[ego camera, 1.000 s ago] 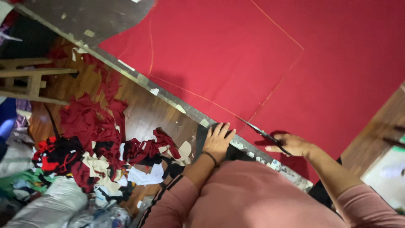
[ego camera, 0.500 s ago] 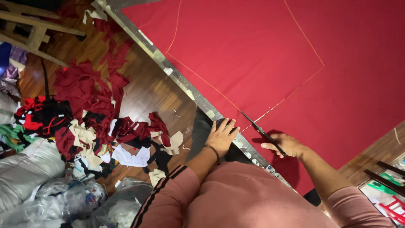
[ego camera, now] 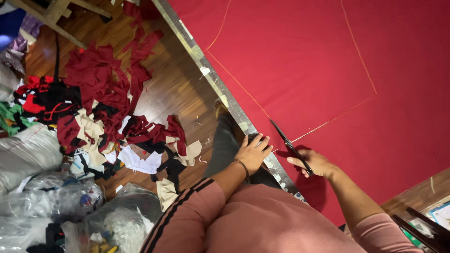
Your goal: The person uses shears to cut a large piece of red fabric along marked lines on a work table. After cutting, the person folds the remaining fabric and sets the cut pieces aside.
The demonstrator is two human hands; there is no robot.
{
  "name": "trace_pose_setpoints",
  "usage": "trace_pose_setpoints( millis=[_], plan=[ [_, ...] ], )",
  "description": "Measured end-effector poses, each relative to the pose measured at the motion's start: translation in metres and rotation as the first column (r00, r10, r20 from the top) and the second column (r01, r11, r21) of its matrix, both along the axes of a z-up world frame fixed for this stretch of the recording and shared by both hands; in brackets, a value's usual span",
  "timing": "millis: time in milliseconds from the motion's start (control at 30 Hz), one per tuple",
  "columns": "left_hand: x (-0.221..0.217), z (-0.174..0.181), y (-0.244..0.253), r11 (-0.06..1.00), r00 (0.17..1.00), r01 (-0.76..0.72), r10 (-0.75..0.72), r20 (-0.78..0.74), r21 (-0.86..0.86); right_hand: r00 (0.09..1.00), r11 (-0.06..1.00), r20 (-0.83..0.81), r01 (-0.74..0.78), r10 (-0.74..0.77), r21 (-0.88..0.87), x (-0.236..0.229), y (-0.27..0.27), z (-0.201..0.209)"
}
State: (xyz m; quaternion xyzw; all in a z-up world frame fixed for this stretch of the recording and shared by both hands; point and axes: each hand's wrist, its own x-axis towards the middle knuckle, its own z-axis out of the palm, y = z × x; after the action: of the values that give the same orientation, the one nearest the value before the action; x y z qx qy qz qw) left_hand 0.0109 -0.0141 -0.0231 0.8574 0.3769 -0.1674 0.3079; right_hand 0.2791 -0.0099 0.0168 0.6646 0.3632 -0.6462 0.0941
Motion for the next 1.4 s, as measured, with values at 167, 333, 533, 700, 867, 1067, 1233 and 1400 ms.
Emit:
trace_pose_setpoints(
  millis=[167, 333, 533, 700, 867, 1067, 1233, 1400],
  plan=[
    [0.006, -0.015, -0.002, 1.000, 1.000, 0.025, -0.025, -0.011, 0.017, 1.000, 1.000, -0.010, -0.012, 0.012, 0.009, -0.030, 0.031, 0.022],
    [0.002, 0.003, 0.015, 1.000, 0.999, 0.012, -0.013, 0.031, 0.024, 0.995, 0.996, 0.028, -0.091, 0.091, 0.000, -0.029, 0.038, 0.019],
    [-0.022, 0.011, 0.041, 0.980, 0.985, -0.169, 0.165, 0.045, 0.109, 0.999, 1.000, -0.018, -0.027, 0.026, -0.011, -0.041, 0.052, 0.012],
    [-0.018, -0.018, 0.032, 0.953, 0.976, -0.199, 0.173, 0.130, 0.226, 0.996, 0.997, 0.043, -0.080, 0.081, -0.005, -0.038, 0.059, 0.001],
    [-0.016, -0.028, 0.026, 0.918, 0.950, -0.266, 0.198, 0.241, 0.293, 0.992, 0.993, 0.039, -0.118, 0.118, 0.006, -0.057, 0.089, 0.013],
    [-0.019, -0.034, 0.027, 0.819, 0.898, -0.360, 0.173, 0.406, 0.447, 0.981, 0.983, 0.061, -0.184, 0.182, 0.018, -0.054, 0.101, -0.008],
    [-0.027, 0.004, 0.028, 0.770, 0.853, -0.430, 0.175, 0.492, 0.472, 0.974, 0.975, 0.035, -0.224, 0.223, 0.013, -0.074, 0.126, 0.014],
    [-0.020, -0.012, 0.050, 0.756, 0.799, -0.512, 0.246, 0.548, 0.407, 0.968, 0.968, 0.044, -0.249, 0.247, 0.026, -0.071, 0.129, 0.002]
  ],
)
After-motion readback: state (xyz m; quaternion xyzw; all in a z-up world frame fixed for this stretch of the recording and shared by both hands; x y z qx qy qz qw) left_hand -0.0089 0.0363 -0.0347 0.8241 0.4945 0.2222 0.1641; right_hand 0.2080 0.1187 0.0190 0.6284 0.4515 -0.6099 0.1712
